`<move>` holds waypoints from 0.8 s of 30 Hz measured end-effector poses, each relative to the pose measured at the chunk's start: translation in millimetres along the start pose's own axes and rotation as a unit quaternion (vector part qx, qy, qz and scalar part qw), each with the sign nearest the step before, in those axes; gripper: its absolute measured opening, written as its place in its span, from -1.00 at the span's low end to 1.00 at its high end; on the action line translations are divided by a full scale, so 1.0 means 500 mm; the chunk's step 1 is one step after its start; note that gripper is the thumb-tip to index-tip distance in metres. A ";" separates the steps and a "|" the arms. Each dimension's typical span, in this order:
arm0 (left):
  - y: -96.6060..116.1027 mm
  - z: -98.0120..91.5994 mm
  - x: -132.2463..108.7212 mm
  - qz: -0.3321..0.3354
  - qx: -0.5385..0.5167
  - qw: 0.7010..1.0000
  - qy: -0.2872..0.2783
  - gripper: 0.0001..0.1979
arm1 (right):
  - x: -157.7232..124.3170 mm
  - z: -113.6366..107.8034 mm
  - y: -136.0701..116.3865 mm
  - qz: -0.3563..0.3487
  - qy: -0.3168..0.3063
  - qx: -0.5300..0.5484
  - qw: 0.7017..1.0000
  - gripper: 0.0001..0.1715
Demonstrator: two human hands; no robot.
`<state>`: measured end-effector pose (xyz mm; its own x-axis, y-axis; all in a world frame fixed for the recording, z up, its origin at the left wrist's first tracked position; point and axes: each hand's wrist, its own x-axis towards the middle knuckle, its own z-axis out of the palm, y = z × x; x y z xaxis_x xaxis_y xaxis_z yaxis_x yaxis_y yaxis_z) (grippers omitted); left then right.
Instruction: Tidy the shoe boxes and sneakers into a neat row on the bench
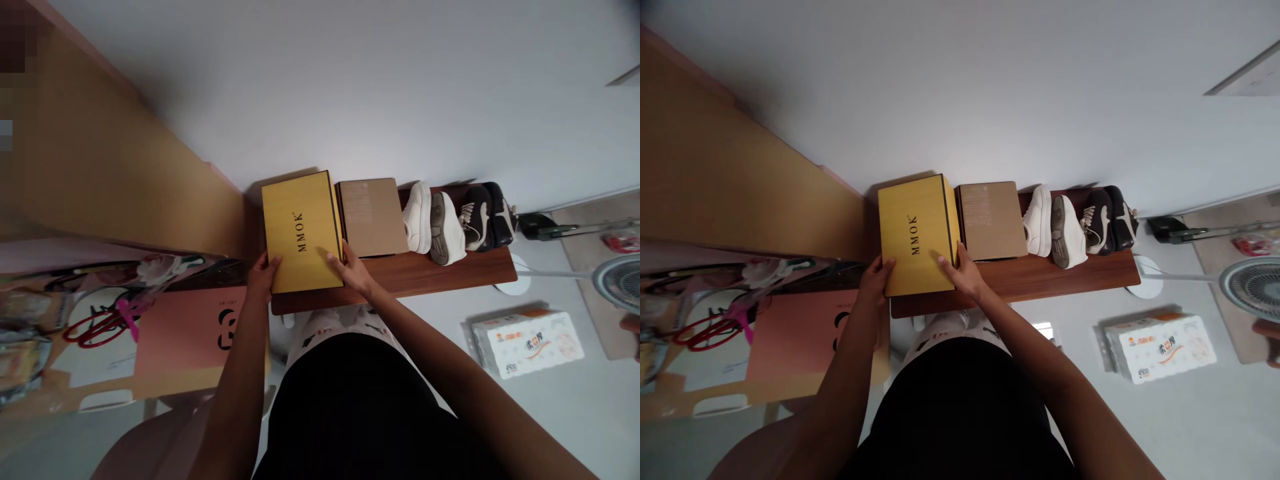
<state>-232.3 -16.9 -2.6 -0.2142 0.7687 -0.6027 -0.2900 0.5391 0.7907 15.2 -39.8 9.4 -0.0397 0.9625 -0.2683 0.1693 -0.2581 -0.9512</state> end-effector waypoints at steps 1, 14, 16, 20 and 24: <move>0.005 0.002 -0.002 0.011 0.011 1.000 0.015 -0.42 | 0.007 0.004 0.002 -0.002 -0.010 0.007 1.000 -0.18; -0.013 0.007 0.034 0.041 0.096 0.993 0.050 -0.37 | 0.075 0.054 0.063 0.115 0.034 -0.058 0.991 -0.39; -0.022 0.004 0.045 0.045 0.101 0.993 0.050 -0.37 | 0.079 0.056 0.063 0.130 0.037 -0.070 0.988 -0.39; -0.030 0.002 0.060 0.047 0.105 0.992 0.048 -0.37 | 0.088 0.059 0.061 0.140 0.035 -0.086 0.986 -0.34; -0.020 0.002 0.065 0.047 0.144 0.987 0.044 -0.39 | 0.086 0.065 0.059 0.129 0.045 -0.082 0.987 -0.28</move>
<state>-235.5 2.9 -30.2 -0.3115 0.7941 -0.5218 0.0095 0.5517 0.8340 -13.7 -8.8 -35.1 0.1119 0.8716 -0.4772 0.3205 -0.4863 -0.8129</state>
